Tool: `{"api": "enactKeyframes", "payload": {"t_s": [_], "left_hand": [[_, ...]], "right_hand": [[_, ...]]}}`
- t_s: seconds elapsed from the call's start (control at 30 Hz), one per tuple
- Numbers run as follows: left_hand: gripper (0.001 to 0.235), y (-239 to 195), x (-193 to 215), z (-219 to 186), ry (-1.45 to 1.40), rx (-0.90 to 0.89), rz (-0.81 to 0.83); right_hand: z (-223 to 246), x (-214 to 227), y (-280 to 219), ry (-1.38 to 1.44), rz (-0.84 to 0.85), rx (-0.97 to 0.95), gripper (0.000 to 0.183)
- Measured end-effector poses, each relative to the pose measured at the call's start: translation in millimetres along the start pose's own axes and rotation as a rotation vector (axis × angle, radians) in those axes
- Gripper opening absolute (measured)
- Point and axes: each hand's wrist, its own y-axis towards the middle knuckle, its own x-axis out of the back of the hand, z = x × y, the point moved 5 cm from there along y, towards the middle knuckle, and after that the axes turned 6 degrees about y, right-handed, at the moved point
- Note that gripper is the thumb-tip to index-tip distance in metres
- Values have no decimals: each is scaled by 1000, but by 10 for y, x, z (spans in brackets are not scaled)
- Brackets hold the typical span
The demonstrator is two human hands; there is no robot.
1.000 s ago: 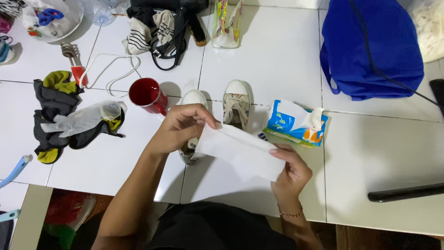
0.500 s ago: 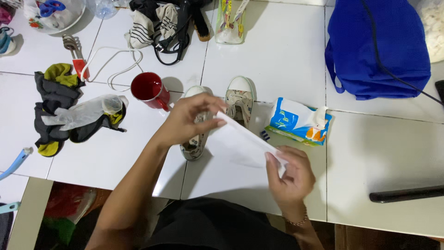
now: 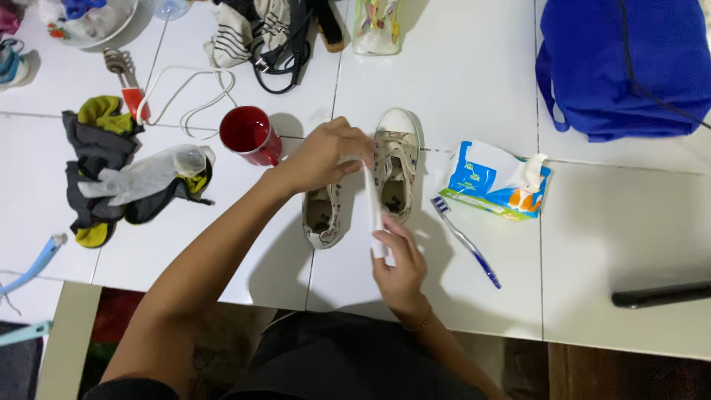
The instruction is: The person cleans a pair of white sneakers by repeatedly wiping them with a white wipe and scrubbing with a toothbrush. They alternate between wiping and scrubbing, handling the shoes one at a time on a tiled surface.
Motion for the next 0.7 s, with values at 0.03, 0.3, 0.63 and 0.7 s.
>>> {"api": "enactKeyframes", "payload": {"t_s": [0.03, 0.3, 0.63, 0.7], "left_hand": [[19, -37, 37, 14, -4, -9, 9], [7, -330, 54, 452, 300, 21, 209], [3, -234, -58, 622, 465, -48, 326], [3, -211, -95, 589, 544, -51, 376]], "right_hand": [[-17, -73, -54, -7, -9, -6, 21], [-254, -682, -418, -71, 28, -160, 23], [-147, -813, -332, -102, -66, -179, 25], [-89, -792, -257, -111, -108, -177, 27]]}}
